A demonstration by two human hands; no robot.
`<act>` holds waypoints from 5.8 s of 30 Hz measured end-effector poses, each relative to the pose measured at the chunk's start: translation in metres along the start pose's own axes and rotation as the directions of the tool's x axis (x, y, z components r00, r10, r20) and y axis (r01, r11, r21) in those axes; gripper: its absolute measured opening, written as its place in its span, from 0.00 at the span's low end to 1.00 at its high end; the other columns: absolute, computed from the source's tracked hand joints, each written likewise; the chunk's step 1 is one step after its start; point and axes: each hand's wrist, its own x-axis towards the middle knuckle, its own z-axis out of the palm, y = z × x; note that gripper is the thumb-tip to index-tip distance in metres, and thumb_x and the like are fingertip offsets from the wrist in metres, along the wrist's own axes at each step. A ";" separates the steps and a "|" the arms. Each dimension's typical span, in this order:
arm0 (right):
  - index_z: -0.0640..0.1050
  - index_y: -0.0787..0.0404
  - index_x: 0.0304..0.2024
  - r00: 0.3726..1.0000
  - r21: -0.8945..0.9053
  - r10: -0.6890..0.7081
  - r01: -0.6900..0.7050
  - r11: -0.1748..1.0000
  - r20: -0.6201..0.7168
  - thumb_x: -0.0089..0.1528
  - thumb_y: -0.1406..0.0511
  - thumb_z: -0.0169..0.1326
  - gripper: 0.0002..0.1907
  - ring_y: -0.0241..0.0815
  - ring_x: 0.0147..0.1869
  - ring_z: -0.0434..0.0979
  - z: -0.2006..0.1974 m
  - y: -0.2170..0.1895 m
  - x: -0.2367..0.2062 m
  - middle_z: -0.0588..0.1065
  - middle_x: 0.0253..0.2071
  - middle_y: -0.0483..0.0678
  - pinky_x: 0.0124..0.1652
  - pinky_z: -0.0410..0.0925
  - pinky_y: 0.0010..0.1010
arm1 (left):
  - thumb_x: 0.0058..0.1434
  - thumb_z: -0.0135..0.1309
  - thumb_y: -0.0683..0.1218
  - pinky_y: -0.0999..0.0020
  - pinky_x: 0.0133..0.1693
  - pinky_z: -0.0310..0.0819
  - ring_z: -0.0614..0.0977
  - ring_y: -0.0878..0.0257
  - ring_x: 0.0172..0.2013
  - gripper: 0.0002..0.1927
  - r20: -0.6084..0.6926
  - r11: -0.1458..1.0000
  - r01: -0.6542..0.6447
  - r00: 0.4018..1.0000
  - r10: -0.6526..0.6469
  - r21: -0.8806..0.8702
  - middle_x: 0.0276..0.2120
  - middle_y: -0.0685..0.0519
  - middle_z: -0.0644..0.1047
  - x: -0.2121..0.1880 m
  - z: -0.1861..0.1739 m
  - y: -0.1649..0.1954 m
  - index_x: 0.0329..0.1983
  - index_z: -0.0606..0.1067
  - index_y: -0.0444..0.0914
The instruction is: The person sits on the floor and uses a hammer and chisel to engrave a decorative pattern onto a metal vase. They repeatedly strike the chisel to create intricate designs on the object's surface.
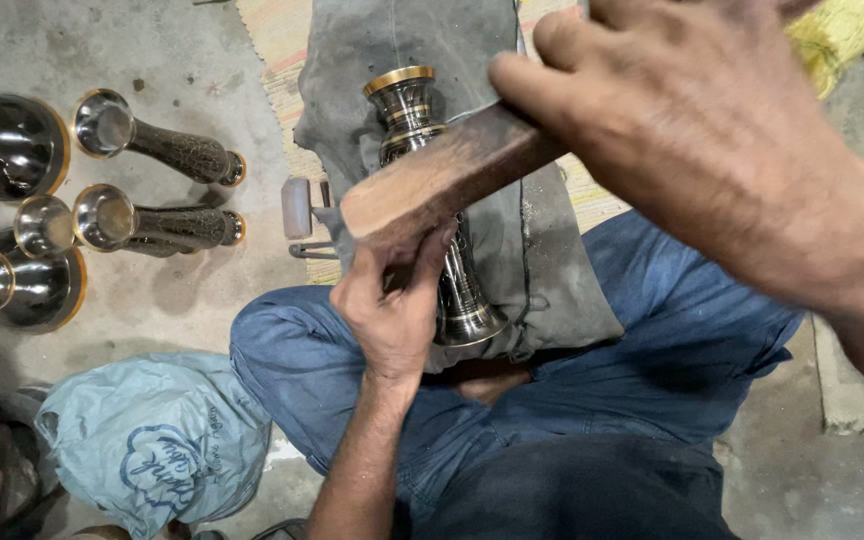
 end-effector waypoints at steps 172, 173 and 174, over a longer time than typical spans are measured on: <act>0.77 0.68 0.46 0.861 0.767 0.494 -0.234 0.598 -0.123 0.61 0.71 0.67 0.14 0.50 0.36 0.79 0.054 -0.024 -0.034 0.75 0.33 0.55 0.35 0.69 0.38 | 0.63 0.66 0.41 0.69 0.47 0.86 0.88 0.62 0.45 0.20 0.411 0.960 -0.202 0.872 0.266 -0.193 0.49 0.49 0.84 0.067 -0.025 0.011 0.58 0.77 0.36; 0.77 0.68 0.48 0.850 0.768 0.495 -0.191 0.612 -0.183 0.61 0.73 0.65 0.14 0.50 0.39 0.79 0.058 -0.029 -0.040 0.75 0.36 0.55 0.37 0.69 0.38 | 0.63 0.66 0.41 0.69 0.46 0.86 0.88 0.62 0.45 0.20 0.451 0.962 -0.202 0.852 0.266 -0.186 0.49 0.49 0.84 0.075 -0.025 0.011 0.58 0.78 0.37; 0.77 0.69 0.50 0.838 0.768 0.492 -0.147 0.623 -0.238 0.61 0.75 0.63 0.15 0.51 0.42 0.79 0.061 -0.033 -0.045 0.76 0.39 0.56 0.39 0.70 0.37 | 0.63 0.66 0.42 0.69 0.46 0.86 0.88 0.62 0.45 0.19 0.491 0.965 -0.196 0.832 0.259 -0.176 0.48 0.49 0.84 0.080 -0.025 0.012 0.57 0.78 0.37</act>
